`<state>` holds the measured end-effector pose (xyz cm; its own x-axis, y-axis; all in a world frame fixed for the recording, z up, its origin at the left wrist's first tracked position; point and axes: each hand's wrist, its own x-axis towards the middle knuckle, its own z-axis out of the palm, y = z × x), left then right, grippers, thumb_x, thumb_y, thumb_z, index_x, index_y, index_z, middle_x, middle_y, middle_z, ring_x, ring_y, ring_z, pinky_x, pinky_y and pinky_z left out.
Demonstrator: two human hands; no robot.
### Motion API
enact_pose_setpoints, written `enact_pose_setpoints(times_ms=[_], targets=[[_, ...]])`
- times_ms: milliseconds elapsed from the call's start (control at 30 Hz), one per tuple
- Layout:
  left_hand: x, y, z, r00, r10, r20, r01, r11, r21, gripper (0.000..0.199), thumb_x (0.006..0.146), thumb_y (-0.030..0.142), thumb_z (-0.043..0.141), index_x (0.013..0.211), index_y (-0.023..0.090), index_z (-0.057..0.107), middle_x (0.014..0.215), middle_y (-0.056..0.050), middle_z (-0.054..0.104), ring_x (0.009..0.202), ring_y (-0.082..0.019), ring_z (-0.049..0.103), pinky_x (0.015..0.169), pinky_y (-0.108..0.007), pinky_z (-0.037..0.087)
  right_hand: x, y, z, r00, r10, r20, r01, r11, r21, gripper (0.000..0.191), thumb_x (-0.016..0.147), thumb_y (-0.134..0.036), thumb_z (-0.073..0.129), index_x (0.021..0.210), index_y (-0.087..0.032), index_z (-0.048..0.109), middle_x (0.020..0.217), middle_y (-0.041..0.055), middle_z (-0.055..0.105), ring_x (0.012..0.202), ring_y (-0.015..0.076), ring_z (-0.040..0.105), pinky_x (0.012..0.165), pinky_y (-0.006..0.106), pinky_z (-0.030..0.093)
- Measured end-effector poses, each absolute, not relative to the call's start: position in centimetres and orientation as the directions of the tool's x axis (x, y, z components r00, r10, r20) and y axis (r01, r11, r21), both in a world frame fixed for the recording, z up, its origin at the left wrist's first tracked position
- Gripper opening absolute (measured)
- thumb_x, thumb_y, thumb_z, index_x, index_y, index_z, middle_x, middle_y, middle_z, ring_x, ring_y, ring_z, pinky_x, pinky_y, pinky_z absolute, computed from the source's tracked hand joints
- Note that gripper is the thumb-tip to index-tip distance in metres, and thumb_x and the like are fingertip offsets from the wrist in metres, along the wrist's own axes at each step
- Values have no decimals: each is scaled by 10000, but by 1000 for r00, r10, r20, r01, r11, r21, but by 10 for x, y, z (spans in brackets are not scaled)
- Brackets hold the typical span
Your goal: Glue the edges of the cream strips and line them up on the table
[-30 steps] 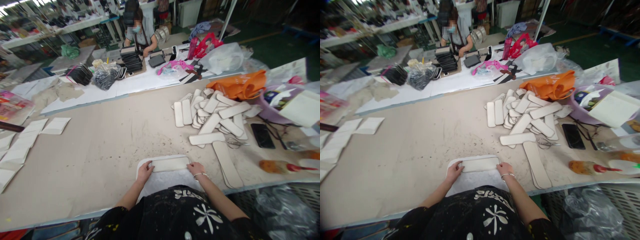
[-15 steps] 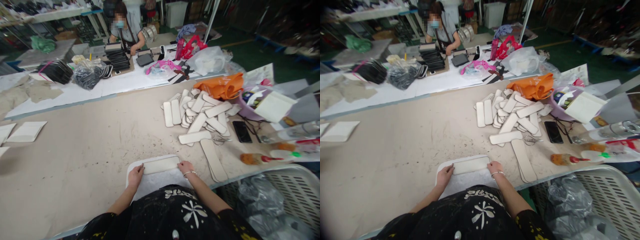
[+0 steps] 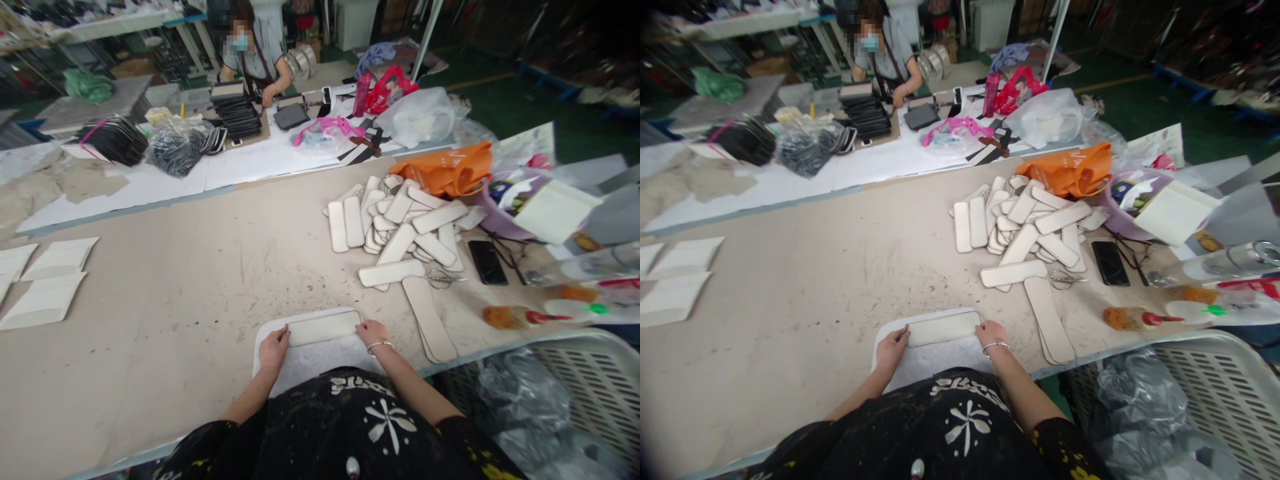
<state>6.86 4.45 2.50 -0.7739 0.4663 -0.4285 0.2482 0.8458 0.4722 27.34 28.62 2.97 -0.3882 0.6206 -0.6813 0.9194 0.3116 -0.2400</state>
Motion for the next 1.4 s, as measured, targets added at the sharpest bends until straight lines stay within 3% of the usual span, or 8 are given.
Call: enact_pose_setpoints(times_ms=[400, 600, 700, 1033, 1400], targets=[[71, 48, 32, -788, 425, -445, 191, 856, 480, 266, 914, 255, 583, 1148, 228, 706, 1189, -52, 700, 1115, -225, 631, 977, -304, 463, 274, 285, 32, -401, 616, -678, 913, 324, -246, 366, 904, -376, 445, 863, -168, 744, 943, 130, 750, 923, 241, 679, 705, 282, 434], [71, 46, 31, -817, 386, -428, 182, 878, 444, 300, 904, 316, 584, 1176, 224, 671, 849, -24, 708, 866, -207, 667, 792, -280, 473, 274, 286, 32, -396, 626, -672, 917, 314, -248, 347, 889, -375, 471, 855, -178, 754, 955, 122, 753, 935, 237, 678, 740, 280, 449], [70, 46, 29, -830, 345, -439, 145, 892, 428, 334, 882, 363, 592, 1178, 211, 617, 778, 2, 666, 792, -202, 660, 706, -272, 446, 274, 286, 32, -387, 631, -673, 921, 300, -249, 342, 885, -386, 480, 866, -183, 755, 958, 115, 757, 942, 235, 679, 749, 276, 454], [62, 46, 22, -807, 310, -503, 88, 904, 417, 340, 851, 426, 587, 1111, 213, 534, 802, 10, 667, 757, -203, 679, 652, -280, 430, 271, 286, 34, -381, 648, -660, 925, 281, -257, 295, 853, -376, 549, 881, -170, 758, 976, 131, 760, 919, 222, 688, 728, 253, 458], [59, 50, 27, -792, 308, -527, 93, 915, 394, 310, 867, 407, 592, 1102, 217, 526, 810, -1, 679, 785, -206, 678, 646, -277, 413, 272, 285, 31, -389, 645, -658, 919, 320, -230, 318, 865, -325, 484, 898, -166, 757, 962, 129, 760, 909, 217, 690, 737, 262, 462]])
